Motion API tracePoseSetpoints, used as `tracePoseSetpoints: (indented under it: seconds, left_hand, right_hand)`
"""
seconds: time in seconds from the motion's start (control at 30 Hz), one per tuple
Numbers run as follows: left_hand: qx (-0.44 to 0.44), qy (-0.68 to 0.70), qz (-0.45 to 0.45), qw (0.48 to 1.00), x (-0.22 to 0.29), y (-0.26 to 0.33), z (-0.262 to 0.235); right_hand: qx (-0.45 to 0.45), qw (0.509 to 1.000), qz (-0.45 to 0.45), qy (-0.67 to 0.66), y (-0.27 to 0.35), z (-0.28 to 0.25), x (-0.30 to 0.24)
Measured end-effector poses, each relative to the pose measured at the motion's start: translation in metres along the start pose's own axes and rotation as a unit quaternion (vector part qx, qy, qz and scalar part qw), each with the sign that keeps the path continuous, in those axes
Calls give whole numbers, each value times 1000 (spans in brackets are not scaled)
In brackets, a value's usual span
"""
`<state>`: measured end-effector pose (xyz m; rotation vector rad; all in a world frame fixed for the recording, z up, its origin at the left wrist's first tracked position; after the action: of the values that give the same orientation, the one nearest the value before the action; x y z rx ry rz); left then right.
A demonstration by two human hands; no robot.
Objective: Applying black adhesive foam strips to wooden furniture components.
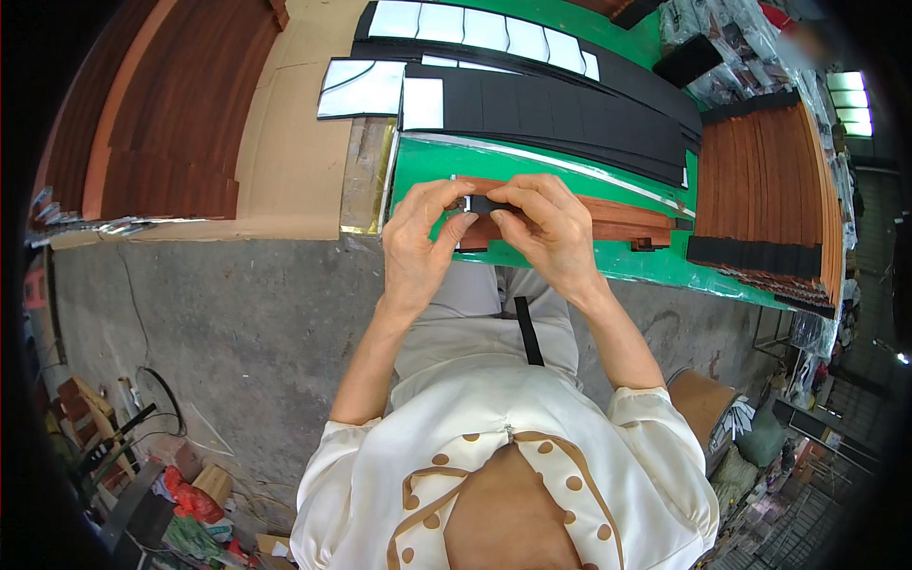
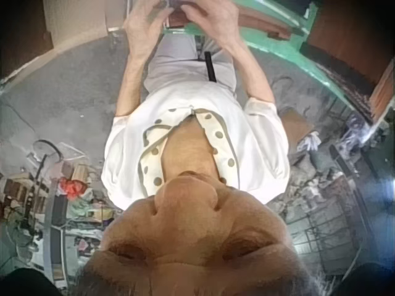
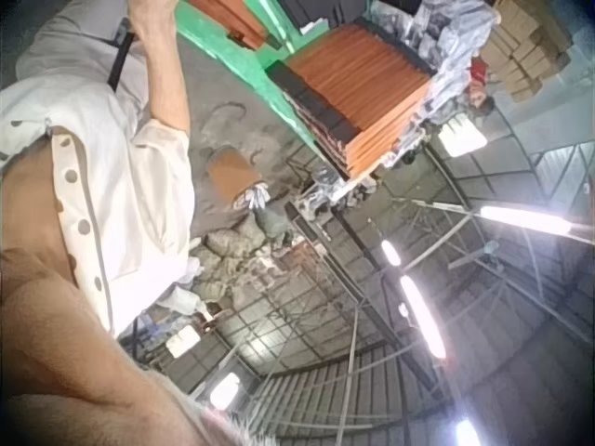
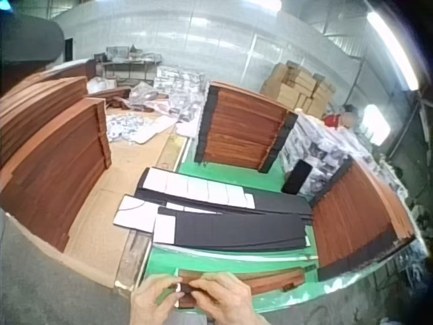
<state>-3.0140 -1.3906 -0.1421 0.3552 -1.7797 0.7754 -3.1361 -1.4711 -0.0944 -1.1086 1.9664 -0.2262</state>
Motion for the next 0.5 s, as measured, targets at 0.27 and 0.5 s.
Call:
tracePoseSetpoints:
  seconds: [0.27,0.5]
  left_hand:
    - [-9,-83,125,989,12,-2,0]
    - [-22,-76,124,989,12,-2,2]
  right_hand:
    - [-32,997,50,-54,-3,-17,15]
    - [19,1000,-15,-5,10,-9,9]
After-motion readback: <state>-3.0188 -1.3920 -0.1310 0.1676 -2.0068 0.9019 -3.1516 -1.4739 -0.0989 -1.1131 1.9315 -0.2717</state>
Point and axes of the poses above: each hand's wrist, its own y-axis away from the middle knuckle, its own z-axis out of the palm, x = y × z, the point moved 7 cm from there along -y, towards the middle knuckle, and after that the axes turned 6 degrees about x, right-handed, at the moved point
